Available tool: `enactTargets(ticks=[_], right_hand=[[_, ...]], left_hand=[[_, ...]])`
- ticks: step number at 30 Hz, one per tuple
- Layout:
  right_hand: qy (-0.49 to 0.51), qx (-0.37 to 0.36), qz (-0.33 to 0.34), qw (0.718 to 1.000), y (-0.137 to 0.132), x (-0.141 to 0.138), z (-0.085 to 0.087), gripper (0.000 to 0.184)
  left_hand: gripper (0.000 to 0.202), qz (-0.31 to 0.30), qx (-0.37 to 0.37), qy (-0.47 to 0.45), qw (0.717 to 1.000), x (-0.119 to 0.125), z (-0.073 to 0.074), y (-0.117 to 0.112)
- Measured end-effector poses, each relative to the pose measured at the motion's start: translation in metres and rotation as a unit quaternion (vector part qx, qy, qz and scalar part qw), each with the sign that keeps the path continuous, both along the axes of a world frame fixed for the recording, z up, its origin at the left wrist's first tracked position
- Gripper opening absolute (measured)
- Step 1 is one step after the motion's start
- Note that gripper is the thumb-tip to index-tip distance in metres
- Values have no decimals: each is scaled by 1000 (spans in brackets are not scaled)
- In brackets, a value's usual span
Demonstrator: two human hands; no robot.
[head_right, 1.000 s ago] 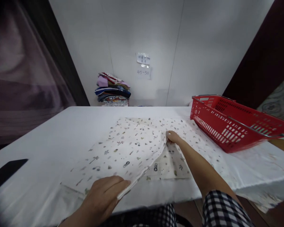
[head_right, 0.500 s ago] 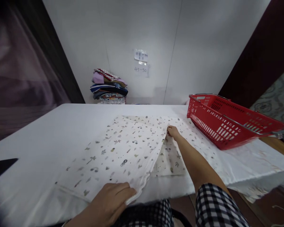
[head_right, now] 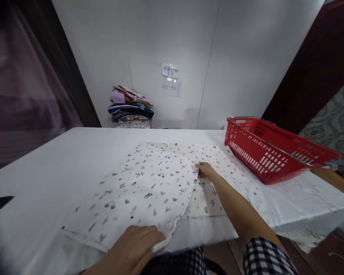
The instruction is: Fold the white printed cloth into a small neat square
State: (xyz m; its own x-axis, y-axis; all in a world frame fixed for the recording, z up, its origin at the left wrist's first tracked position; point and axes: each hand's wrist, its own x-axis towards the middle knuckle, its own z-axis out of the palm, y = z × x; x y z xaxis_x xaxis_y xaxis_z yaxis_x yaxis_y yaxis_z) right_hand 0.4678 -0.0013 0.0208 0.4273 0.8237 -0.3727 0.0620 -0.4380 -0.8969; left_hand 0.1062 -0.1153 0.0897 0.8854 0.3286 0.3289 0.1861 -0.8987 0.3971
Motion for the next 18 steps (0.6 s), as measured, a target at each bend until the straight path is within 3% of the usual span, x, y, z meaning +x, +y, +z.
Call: enactTargets(ticks=[5, 9, 14, 18], right_hand=[[-47, 33, -30, 998, 13, 2, 2, 10], [-89, 41, -44, 994, 31, 25, 22, 6], [-181, 38, -67, 980, 68, 77, 72, 7], [-257, 36, -87, 962, 91, 131, 121, 9]], left_hand=[[9, -6, -98, 15, 995, 10, -3, 6], [10, -52, -164, 50, 984, 38, 5, 18], [15, -93, -205, 66, 972, 118, 23, 38], [20, -104, -211, 72, 969, 202, 17, 46]])
